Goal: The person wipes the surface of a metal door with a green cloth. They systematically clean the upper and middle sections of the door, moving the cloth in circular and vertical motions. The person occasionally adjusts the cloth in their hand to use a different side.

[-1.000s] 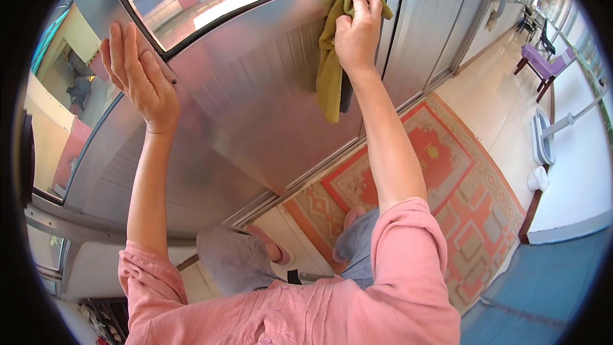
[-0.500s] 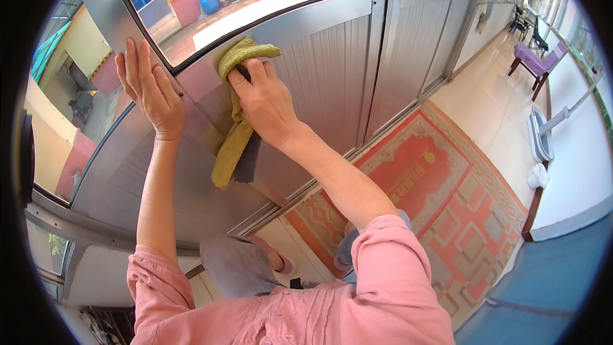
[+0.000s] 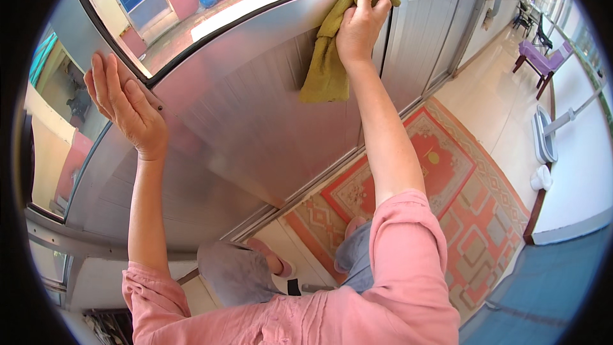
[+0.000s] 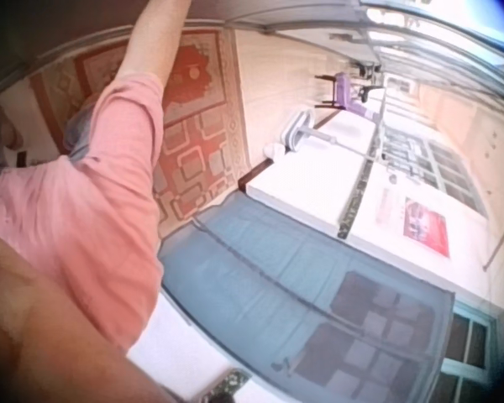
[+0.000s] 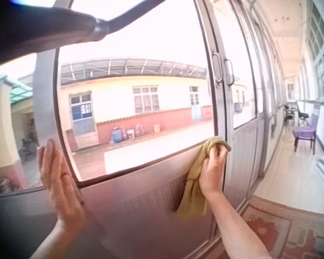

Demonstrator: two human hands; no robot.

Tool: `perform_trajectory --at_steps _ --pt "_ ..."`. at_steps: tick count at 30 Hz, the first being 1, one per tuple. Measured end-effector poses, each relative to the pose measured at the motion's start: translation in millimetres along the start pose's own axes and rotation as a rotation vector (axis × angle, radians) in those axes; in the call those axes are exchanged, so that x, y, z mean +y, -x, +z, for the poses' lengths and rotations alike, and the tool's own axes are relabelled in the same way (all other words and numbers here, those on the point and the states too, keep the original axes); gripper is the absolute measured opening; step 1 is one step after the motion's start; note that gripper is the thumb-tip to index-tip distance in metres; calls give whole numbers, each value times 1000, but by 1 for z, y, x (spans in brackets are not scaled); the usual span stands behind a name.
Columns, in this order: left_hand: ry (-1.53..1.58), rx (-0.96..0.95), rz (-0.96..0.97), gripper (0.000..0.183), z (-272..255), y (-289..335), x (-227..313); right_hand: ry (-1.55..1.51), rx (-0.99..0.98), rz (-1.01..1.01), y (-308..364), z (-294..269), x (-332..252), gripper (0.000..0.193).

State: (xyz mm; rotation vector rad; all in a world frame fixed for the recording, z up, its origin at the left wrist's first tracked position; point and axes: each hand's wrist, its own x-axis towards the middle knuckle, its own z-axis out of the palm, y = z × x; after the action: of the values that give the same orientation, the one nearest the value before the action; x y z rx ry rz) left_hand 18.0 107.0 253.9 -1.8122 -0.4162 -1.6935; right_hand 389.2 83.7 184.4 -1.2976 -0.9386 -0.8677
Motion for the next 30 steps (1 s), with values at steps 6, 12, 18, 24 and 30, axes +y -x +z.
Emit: perform_trajectory --at_steps 6,12,18,24,30 --pt "-33 -5 4 41 1 -1 2 22 -32 190 22 4 29 38" --pt "-70 -11 10 39 2 2 0 -219 -131 526 45 -4 -34 32" --pt "-62 -9 21 40 1 1 2 -374 -191 127 129 -25 -167 42" --pt "-64 -17 25 40 3 0 4 -371 -405 -175 158 -32 -183 52" --pt "-82 -9 45 38 6 -2 7 -191 -174 16 103 -19 -62 48"
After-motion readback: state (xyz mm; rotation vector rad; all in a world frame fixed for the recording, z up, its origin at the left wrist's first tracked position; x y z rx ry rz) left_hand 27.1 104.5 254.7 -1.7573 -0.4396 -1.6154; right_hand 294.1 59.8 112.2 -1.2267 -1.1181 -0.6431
